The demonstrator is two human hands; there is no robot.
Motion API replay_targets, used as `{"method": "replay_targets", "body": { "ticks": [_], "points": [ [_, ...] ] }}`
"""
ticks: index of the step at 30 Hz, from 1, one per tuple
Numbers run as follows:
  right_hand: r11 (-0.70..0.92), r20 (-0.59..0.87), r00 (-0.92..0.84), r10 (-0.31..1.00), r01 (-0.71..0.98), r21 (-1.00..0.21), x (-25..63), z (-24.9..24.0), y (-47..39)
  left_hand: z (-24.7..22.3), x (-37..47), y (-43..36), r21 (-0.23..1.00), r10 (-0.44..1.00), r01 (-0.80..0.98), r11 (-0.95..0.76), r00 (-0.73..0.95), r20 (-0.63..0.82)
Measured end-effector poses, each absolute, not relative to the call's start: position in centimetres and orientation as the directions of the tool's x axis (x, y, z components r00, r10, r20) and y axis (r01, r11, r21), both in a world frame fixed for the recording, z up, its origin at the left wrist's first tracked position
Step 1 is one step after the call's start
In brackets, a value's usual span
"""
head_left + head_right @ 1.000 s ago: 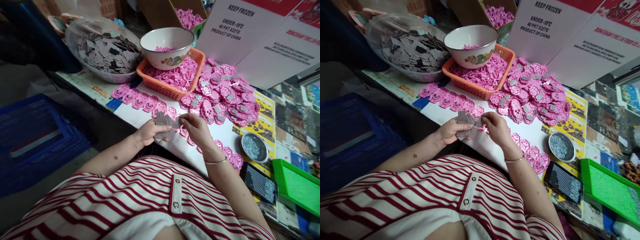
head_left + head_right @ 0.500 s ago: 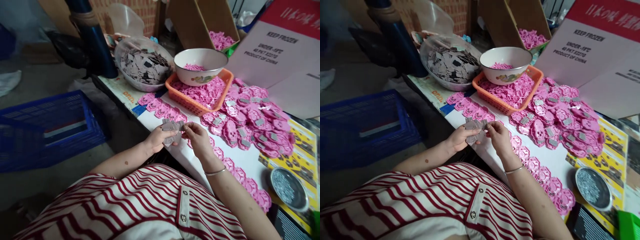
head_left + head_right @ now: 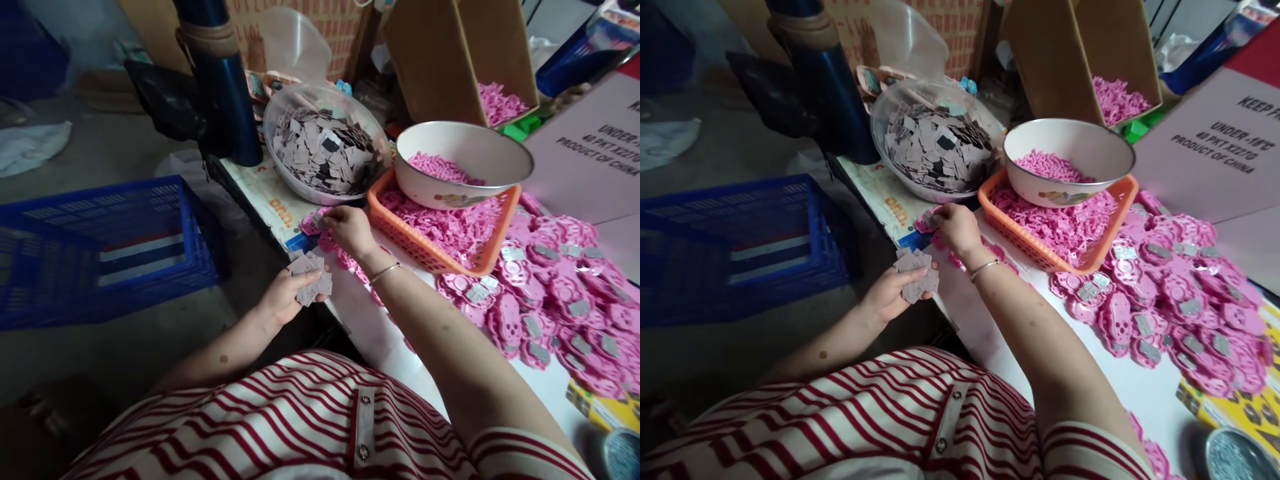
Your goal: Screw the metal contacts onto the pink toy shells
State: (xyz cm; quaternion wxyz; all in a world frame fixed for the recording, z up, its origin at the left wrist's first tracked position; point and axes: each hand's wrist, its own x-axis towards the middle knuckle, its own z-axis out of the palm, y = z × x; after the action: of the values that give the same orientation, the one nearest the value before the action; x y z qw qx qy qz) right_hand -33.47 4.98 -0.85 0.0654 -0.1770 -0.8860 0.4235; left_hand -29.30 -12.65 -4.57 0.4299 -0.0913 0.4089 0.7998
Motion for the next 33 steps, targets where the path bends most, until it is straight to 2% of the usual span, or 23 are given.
{"method": "replay_targets", "body": {
  "ticks": [5, 9, 14, 18, 21, 23, 25, 29, 33],
  "points": [
    [0.680, -0.064, -0.939, 0.337, 0.290, -0.673, -35.8, -1.6, 4.5, -4.4, -29.9, -12.6, 0.546, 0.608, -0.783, -0.298, -0.597, -0.523],
    [0.712, -0.084, -0.928, 0.364, 0.335, -0.618, -36.0, -1.5, 4.7, -4.3, -30.4, -12.6, 0.540, 0.607, -0.787, -0.297, -0.593, -0.530],
    [0.674, -0.076, -0.928, 0.364, 0.319, -0.667, -34.2, -0.3, 4.6, -4.1, -31.0, -12.5, 0.555, 0.600, -0.772, -0.309, -0.611, -0.516],
    [0.561, -0.158, -0.958, 0.238, 0.268, -0.783, -31.7, 1.1, 3.8, -3.7, -31.3, -12.3, 0.582, 0.610, -0.758, -0.292, -0.617, -0.497],
    [0.321, -0.292, -0.955, 0.055, 0.294, -0.900, -30.2, 1.6, 3.3, -3.4, -31.3, -12.2, 0.601, 0.666, -0.762, -0.241, -0.580, -0.469],
    [0.164, -0.341, -0.940, -0.024, 0.333, -0.929, -29.7, 1.5, 3.1, -3.2, -31.1, -12.1, 0.600, 0.701, -0.773, -0.206, -0.544, -0.461],
    [0.098, -0.352, -0.936, -0.013, 0.349, -0.932, -29.5, 1.4, 3.1, -3.1, -31.1, -12.1, 0.596, 0.716, -0.782, -0.184, -0.522, -0.464],
    [-0.024, -0.324, -0.939, 0.114, 0.323, -0.946, -29.1, 1.3, 3.4, -3.0, -31.2, -12.1, 0.595, 0.693, -0.774, -0.216, -0.551, -0.465],
    [-0.107, -0.324, -0.928, 0.186, 0.309, -0.945, -28.5, 1.0, 3.5, -3.2, -31.4, -12.0, 0.585, 0.672, -0.781, -0.218, -0.555, -0.490]
  ]
}}
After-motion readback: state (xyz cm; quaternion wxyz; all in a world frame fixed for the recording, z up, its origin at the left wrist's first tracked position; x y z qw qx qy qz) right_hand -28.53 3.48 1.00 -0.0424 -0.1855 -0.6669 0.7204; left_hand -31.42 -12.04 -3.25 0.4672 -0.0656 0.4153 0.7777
